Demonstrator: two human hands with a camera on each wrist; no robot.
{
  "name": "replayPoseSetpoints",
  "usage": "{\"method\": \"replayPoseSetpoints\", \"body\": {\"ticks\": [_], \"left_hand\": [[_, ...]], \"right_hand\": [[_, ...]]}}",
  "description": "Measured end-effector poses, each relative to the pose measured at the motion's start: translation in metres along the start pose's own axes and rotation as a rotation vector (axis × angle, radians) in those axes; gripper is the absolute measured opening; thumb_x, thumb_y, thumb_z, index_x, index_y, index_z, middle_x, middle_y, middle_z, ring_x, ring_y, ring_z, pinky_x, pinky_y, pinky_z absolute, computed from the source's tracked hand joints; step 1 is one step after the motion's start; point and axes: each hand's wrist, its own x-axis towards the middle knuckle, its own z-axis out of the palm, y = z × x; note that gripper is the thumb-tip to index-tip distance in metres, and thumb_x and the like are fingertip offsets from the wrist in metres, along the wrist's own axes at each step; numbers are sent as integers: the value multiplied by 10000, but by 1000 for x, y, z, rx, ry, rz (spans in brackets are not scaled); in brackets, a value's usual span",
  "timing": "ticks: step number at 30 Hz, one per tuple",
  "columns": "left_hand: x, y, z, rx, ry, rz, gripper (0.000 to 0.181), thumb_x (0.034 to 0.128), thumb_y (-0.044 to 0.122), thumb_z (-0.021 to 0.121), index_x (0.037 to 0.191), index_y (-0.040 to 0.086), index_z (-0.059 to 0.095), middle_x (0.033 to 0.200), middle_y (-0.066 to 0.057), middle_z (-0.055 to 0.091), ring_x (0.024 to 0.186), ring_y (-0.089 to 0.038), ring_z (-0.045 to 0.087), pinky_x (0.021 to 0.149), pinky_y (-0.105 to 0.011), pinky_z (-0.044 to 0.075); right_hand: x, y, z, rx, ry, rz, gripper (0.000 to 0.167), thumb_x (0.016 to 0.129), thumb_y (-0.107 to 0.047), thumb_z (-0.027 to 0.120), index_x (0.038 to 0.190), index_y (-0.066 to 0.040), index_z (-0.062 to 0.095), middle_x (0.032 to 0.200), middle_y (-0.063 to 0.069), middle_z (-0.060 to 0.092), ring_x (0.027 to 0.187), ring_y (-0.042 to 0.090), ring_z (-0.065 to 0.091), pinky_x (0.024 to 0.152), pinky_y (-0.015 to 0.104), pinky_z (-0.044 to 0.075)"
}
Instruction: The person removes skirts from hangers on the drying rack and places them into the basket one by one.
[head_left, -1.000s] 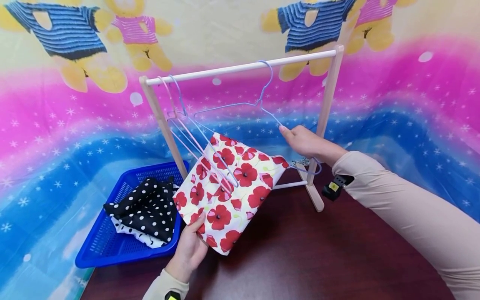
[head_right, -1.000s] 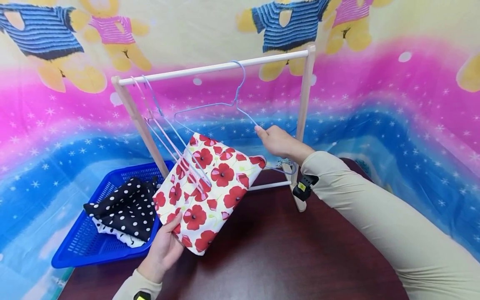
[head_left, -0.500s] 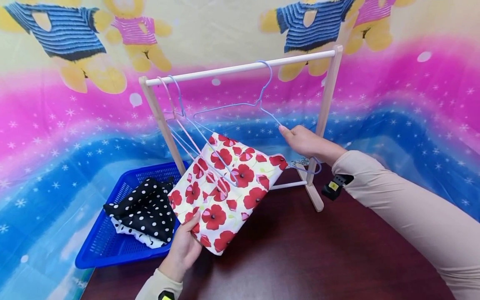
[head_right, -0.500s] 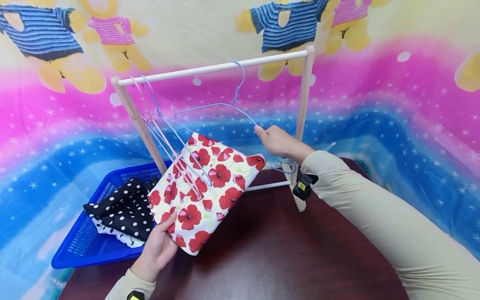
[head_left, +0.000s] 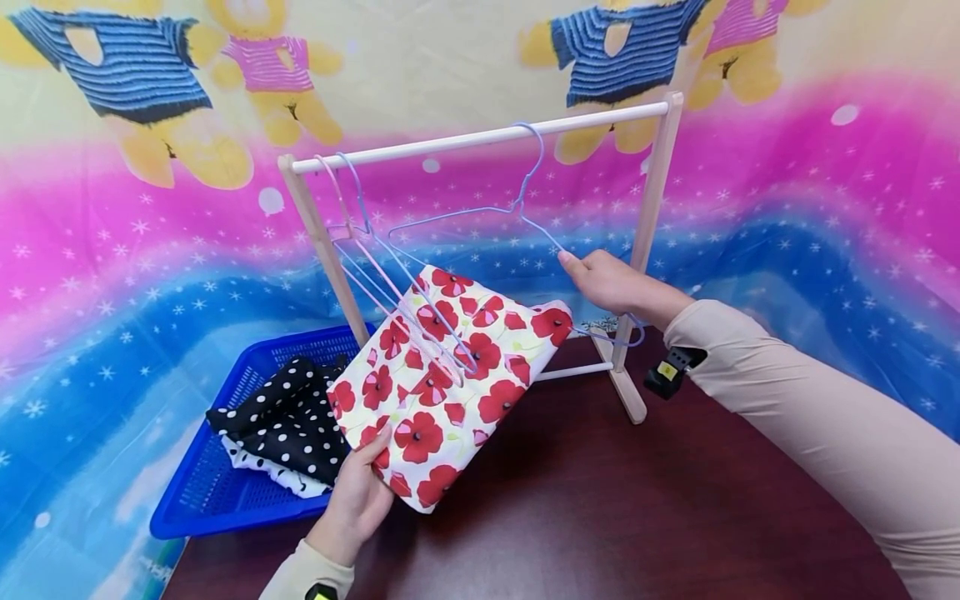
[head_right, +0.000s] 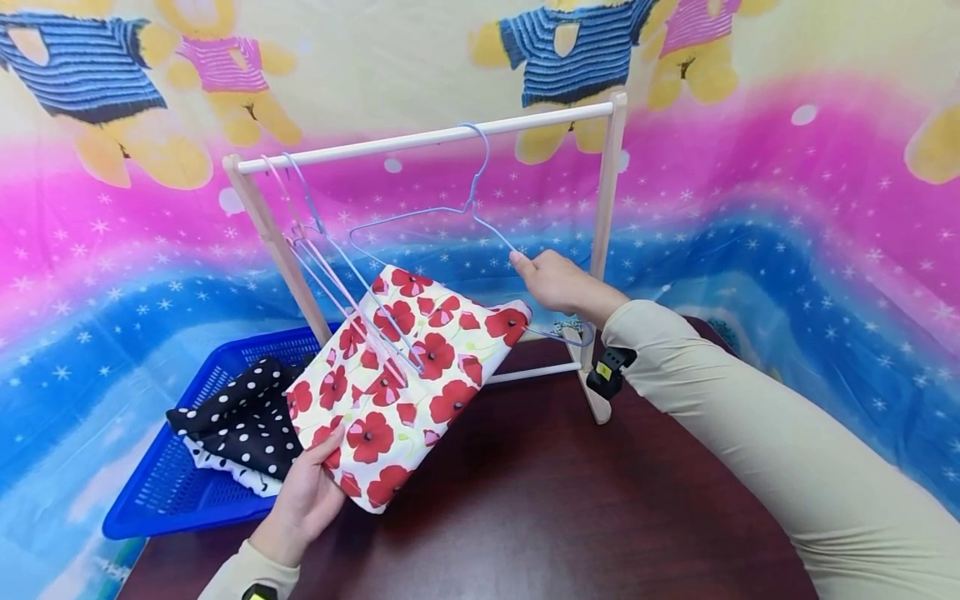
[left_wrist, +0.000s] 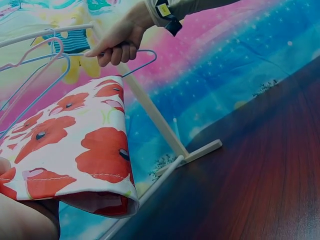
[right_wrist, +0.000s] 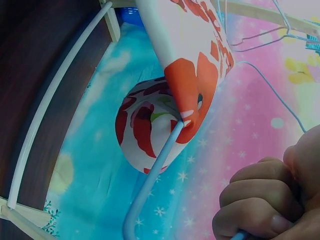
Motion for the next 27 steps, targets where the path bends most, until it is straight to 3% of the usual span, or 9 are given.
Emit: {"method": "replayPoseSetpoints", "body": {"ticks": [27], "left_hand": [[-6,3,-4,-2,-12,-5,489,1075,339,474,1498,258,242,1364,137,543,1264,-41,543,1045,-206,473]], "right_hand": [[-2,1,-1,36,-28,7,581,1073,-567,218,668,-172,351,528,-56,287,438,125,317,453,273,323]]}}
